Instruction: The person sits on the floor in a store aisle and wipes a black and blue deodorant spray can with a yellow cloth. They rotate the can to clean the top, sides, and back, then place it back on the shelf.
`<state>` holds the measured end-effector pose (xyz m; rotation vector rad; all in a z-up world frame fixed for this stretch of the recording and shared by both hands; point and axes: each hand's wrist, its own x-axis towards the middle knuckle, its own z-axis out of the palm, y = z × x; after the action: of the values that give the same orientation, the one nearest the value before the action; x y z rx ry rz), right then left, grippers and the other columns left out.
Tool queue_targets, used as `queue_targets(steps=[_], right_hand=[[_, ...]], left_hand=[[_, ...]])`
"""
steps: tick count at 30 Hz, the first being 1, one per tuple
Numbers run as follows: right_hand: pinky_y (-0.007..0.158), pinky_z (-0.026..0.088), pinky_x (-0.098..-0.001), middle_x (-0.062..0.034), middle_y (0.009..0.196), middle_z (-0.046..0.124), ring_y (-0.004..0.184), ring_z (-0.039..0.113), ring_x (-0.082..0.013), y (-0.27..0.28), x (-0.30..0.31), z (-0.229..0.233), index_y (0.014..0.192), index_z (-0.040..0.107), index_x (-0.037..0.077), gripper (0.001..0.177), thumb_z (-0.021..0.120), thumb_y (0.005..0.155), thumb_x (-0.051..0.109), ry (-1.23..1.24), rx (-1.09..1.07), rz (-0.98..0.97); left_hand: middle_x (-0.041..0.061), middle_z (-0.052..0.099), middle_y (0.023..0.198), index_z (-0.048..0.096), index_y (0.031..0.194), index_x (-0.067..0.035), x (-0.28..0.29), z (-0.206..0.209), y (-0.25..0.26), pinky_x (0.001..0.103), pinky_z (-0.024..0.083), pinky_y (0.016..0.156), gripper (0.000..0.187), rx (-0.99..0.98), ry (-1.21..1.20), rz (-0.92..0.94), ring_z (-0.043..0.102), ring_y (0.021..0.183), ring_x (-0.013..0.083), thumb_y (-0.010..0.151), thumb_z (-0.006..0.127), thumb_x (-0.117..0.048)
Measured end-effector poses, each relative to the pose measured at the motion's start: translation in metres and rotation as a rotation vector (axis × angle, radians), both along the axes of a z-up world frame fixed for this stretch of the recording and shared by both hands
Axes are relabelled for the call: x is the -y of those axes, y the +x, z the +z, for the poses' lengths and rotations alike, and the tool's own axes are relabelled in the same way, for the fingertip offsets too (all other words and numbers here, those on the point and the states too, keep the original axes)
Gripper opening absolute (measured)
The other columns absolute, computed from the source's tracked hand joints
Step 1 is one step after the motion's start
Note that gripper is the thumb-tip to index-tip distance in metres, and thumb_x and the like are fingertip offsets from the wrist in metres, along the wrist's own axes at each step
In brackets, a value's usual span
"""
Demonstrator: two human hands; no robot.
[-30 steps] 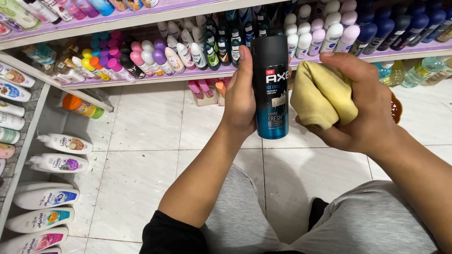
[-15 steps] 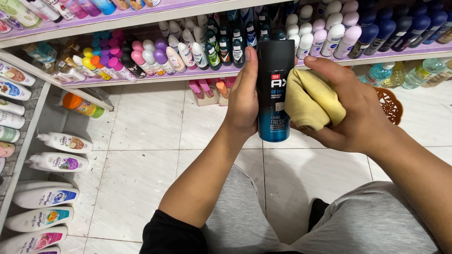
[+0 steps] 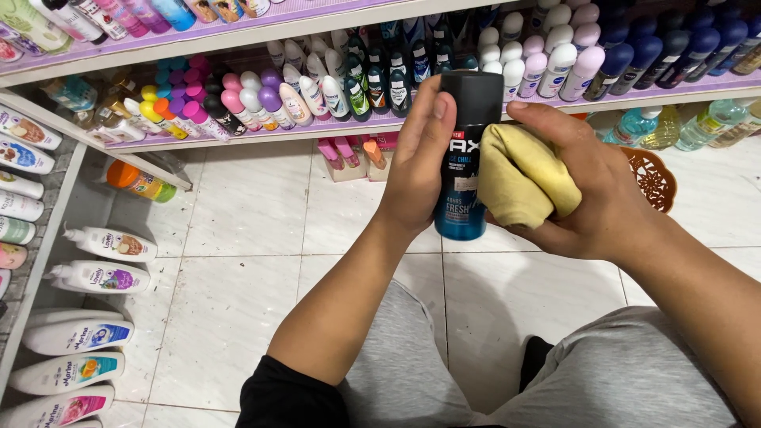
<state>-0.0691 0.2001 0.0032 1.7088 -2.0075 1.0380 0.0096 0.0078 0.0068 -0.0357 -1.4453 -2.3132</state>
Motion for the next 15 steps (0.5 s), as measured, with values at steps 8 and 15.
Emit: queue_targets(steps=[8,15], right_hand=[[0.118,0.042,-0.0451,-0.0222,0.153,0.042,0.140,0.050,-0.0369,0.006,0.006,0.007,0.156,0.030,-0.002,0.096,0.085,0.081,0.024,-0.060,0.140,-0.012],[0.084,0.039,-0.0203,-0.0084,0.133,0.039,0.102,0.045,-0.0115,0.019,0.017,0.041,0.146,0.034,0.010,0.066,0.066,0.092,0.027,-0.413,0.718,0.032]], left_hand=[[0.010,0.050,0.153,0.044,0.151,-0.008,0.002,0.007,0.003,0.033,0.030,0.131,0.056,-0.063,-0.278,-0.024,0.043,0.150,0.0194,0.112,0.036,-0.047],[0.007,0.055,0.135,0.045,0.148,-0.009,0.001,0.037,0.009,0.028,0.046,0.108,0.071,-0.243,-0.348,-0.012,0.056,0.123,0.0157,0.104,0.048,-0.064]])
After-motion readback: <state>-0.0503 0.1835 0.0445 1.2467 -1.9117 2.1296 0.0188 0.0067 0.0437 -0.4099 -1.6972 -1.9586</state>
